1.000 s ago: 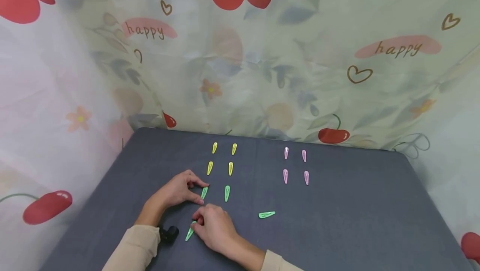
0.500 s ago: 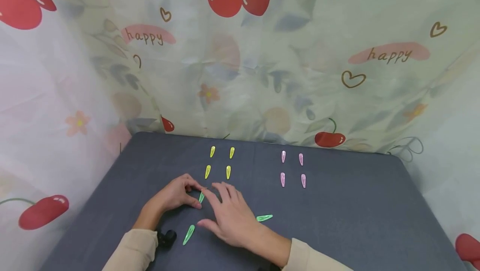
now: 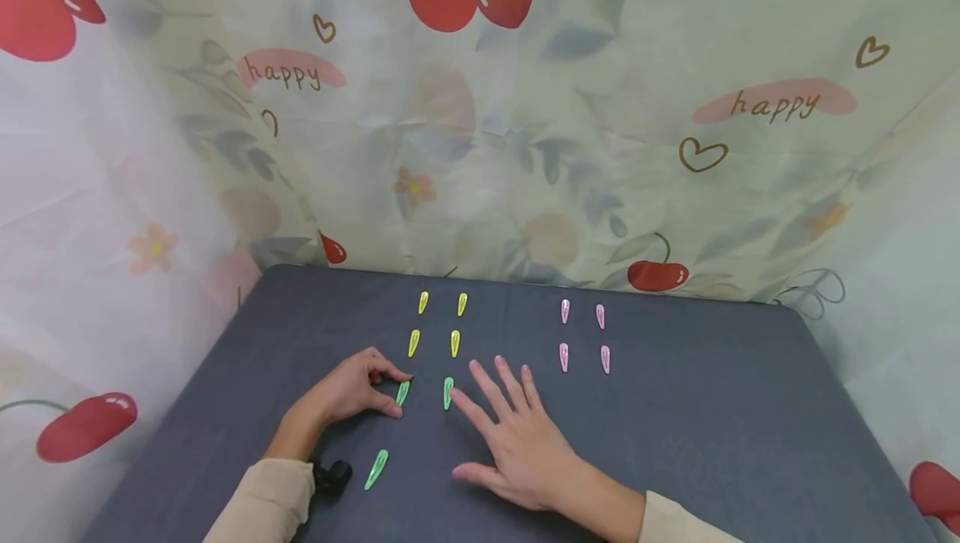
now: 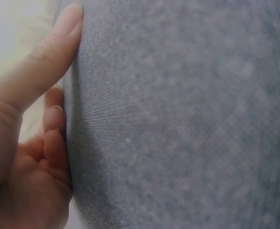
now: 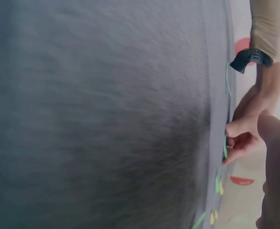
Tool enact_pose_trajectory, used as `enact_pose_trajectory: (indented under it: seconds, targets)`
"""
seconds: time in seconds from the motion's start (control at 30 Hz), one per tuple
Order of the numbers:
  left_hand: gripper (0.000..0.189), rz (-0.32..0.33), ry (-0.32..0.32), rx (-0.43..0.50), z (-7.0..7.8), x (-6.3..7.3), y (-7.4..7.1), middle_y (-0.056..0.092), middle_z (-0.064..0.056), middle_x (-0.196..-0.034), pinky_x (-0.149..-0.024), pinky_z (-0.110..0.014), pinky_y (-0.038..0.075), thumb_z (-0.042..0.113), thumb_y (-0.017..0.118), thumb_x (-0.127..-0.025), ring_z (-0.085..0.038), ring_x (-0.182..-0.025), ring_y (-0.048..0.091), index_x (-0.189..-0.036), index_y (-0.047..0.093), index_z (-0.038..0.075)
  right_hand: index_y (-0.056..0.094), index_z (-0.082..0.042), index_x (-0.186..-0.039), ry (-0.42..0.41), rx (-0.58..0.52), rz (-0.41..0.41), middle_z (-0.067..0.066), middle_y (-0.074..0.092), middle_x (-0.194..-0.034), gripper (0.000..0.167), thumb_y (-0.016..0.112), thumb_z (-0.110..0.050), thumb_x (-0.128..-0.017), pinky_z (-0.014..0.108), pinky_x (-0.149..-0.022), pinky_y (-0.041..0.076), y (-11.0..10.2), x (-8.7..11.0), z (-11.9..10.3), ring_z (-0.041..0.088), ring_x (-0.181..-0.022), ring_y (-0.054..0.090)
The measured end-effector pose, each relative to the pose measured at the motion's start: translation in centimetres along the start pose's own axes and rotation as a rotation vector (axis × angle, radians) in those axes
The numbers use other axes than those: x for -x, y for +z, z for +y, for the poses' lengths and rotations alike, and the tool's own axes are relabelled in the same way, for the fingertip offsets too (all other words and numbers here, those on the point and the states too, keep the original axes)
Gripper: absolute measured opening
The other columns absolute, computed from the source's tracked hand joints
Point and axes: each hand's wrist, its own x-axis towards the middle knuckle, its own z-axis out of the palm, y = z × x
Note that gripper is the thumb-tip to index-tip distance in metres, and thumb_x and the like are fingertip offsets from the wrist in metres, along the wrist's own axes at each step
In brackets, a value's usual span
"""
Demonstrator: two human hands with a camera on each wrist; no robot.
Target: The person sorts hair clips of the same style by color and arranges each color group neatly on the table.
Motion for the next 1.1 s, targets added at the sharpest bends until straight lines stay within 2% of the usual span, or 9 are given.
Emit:
enact_pose_trajectory:
  seconds: [0.2,0.33,0.4,0.53,0.67,0.77,0.9,1.03,1.1]
  targets:
    - [0.046,0.002,0.010,0.019,0.0,0.1,-0.1,0.058,0.000,-0.103,-0.074,-0.029,0.039,0.025,0.096,-0.065,-0.018,-0.087,0.046,-0.108,0.081,0.030,0.034,-0.025,-0.160,0.026,-0.021,-0.011,0.013,0.024,-0.169,0.087,0.056,-0.073,-0.091,0.068,-0.118,0.025,0.2,2.5,1.7,0.045,-0.154,0.025]
    - [0.047,-0.004,0.016,0.032,0.2,0.2,-0.2,0.058,-0.002,-0.103,-0.074,-0.028,0.039,0.024,0.096,-0.065,-0.018,-0.087,0.046,-0.109,0.081,0.027,0.032,-0.023,-0.161,0.066,-0.064,-0.046,0.014,0.027,-0.168,0.087,0.058,-0.069,-0.092,0.066,-0.118,0.026,0.1,3.5,2.5,0.043,-0.153,0.028]
    - [0.047,-0.007,0.014,0.038,0.2,0.1,-0.2,0.058,-0.002,-0.104,-0.074,-0.028,0.039,0.023,0.096,-0.066,-0.018,-0.087,0.046,-0.110,0.081,0.027,0.034,-0.021,-0.160,0.076,-0.073,-0.048,0.015,0.033,-0.165,0.085,0.060,-0.066,-0.092,0.064,-0.117,0.030,0.0,3.7,2.7,0.041,-0.150,0.034]
    - [0.046,-0.010,0.016,0.029,0.4,0.0,-0.3,0.058,-0.002,-0.104,-0.075,-0.029,0.038,0.025,0.096,-0.066,-0.018,-0.088,0.046,-0.110,0.081,0.028,0.046,-0.019,-0.153,0.082,-0.052,-0.030,0.010,0.051,-0.145,0.072,0.067,-0.055,-0.094,0.051,-0.105,0.044,0.0,4.0,2.9,0.028,-0.126,0.051]
    - [0.047,-0.007,0.025,0.014,0.3,-0.2,-0.2,0.058,0.000,-0.103,-0.076,-0.030,0.038,0.027,0.096,-0.065,-0.018,-0.089,0.046,-0.109,0.081,0.030,0.063,-0.020,-0.135,0.101,-0.034,-0.008,0.001,0.057,-0.115,0.044,0.074,-0.033,-0.093,0.037,-0.085,0.043,0.0,3.9,3.2,0.017,-0.097,0.049]
    - [0.047,-0.003,0.023,0.007,0.3,-0.2,-0.2,0.058,0.000,-0.103,-0.075,-0.030,0.038,0.027,0.096,-0.065,-0.018,-0.088,0.045,-0.109,0.081,0.030,0.070,-0.019,-0.114,0.115,-0.135,0.014,-0.005,0.055,-0.096,0.025,0.077,-0.017,-0.090,0.030,-0.076,0.038,-0.3,3.8,3.7,0.011,-0.086,0.048]
    - [0.047,-0.006,0.009,0.009,0.4,-0.1,-0.2,0.058,0.000,-0.103,-0.075,-0.030,0.038,0.026,0.096,-0.065,-0.018,-0.089,0.046,-0.109,0.081,0.030,0.065,-0.020,-0.094,0.143,-0.333,0.017,-0.012,0.051,-0.083,0.017,0.077,-0.009,-0.089,0.024,-0.072,0.037,-0.5,3.8,4.1,0.002,-0.078,0.047]
    - [0.046,-0.007,0.007,0.010,0.3,0.0,-0.2,0.058,-0.001,-0.102,-0.076,-0.029,0.038,0.025,0.096,-0.066,-0.018,-0.088,0.045,-0.110,0.081,0.029,0.060,-0.018,-0.089,0.156,-0.426,0.005,-0.011,0.050,-0.081,0.019,0.076,-0.008,-0.090,0.020,-0.069,0.041,-0.2,3.8,4.3,-0.001,-0.076,0.044]
    - [0.046,-0.010,0.018,-0.006,0.2,0.1,-0.1,0.058,-0.001,-0.103,-0.076,-0.029,0.038,0.025,0.096,-0.066,-0.018,-0.088,0.045,-0.110,0.081,0.028,0.060,-0.017,-0.090,0.155,-0.460,-0.014,-0.011,0.051,-0.081,0.018,0.074,-0.007,-0.091,0.018,-0.068,0.043,-0.1,3.9,4.3,-0.002,-0.076,0.045]
